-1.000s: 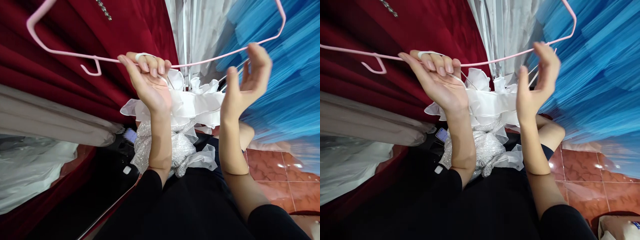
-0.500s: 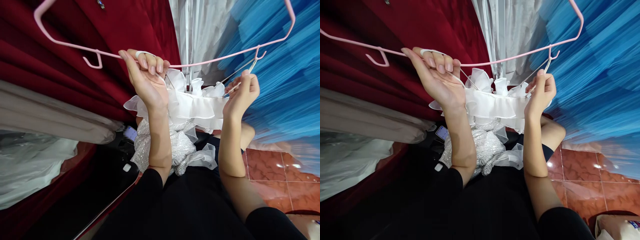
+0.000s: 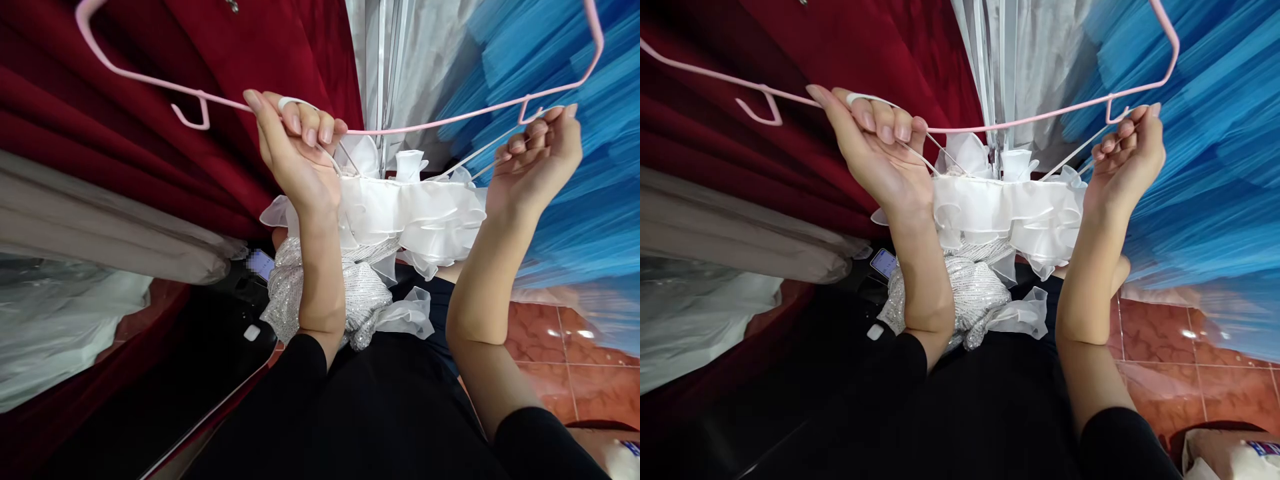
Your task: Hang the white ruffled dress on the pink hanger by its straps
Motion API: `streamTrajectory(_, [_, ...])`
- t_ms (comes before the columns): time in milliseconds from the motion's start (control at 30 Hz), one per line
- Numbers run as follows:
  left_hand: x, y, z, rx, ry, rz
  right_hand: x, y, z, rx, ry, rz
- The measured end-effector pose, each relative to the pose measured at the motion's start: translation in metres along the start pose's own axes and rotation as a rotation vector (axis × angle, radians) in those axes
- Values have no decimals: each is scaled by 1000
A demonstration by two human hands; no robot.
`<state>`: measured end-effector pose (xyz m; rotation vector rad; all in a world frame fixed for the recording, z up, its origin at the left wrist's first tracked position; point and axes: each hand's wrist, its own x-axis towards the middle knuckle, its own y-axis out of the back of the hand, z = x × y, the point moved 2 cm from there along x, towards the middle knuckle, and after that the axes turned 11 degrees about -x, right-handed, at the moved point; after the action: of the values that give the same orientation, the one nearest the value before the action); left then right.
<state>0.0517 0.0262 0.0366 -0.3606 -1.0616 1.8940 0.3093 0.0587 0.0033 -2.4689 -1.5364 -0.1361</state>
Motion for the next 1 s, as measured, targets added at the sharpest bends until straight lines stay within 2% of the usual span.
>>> streamTrajectory(67, [0, 1, 2, 34, 7, 13, -4, -5, -4, 48, -36, 25])
streamTrajectory(200, [3, 4, 4, 51, 38, 93, 3, -10, -4, 138, 9, 86])
streamTrajectory(267, [6, 6, 2, 44, 68, 104, 7, -9, 2, 171, -23, 36])
streamTrajectory(400, [10, 10, -6, 41, 133, 67, 11, -6, 21, 194, -186, -105])
streamTrajectory(500, [8, 9, -10, 32, 125, 57, 4, -13, 26, 172, -186, -150])
streamTrajectory(633, [6, 4, -9, -6, 108, 19, -23, -43, 5, 117, -23, -313])
streamTrajectory(767, [3, -1, -9, -84, 124, -23, -58, -76, -29, 155, 11, -540])
streamTrajectory(867, [1, -3, -12, -108, 133, -49, -77, -90, -42, 331, 5, -599])
streamTrajectory(1000, [-4, -2, -13, -39, 129, -40, -85, -96, -40, 463, -52, -584])
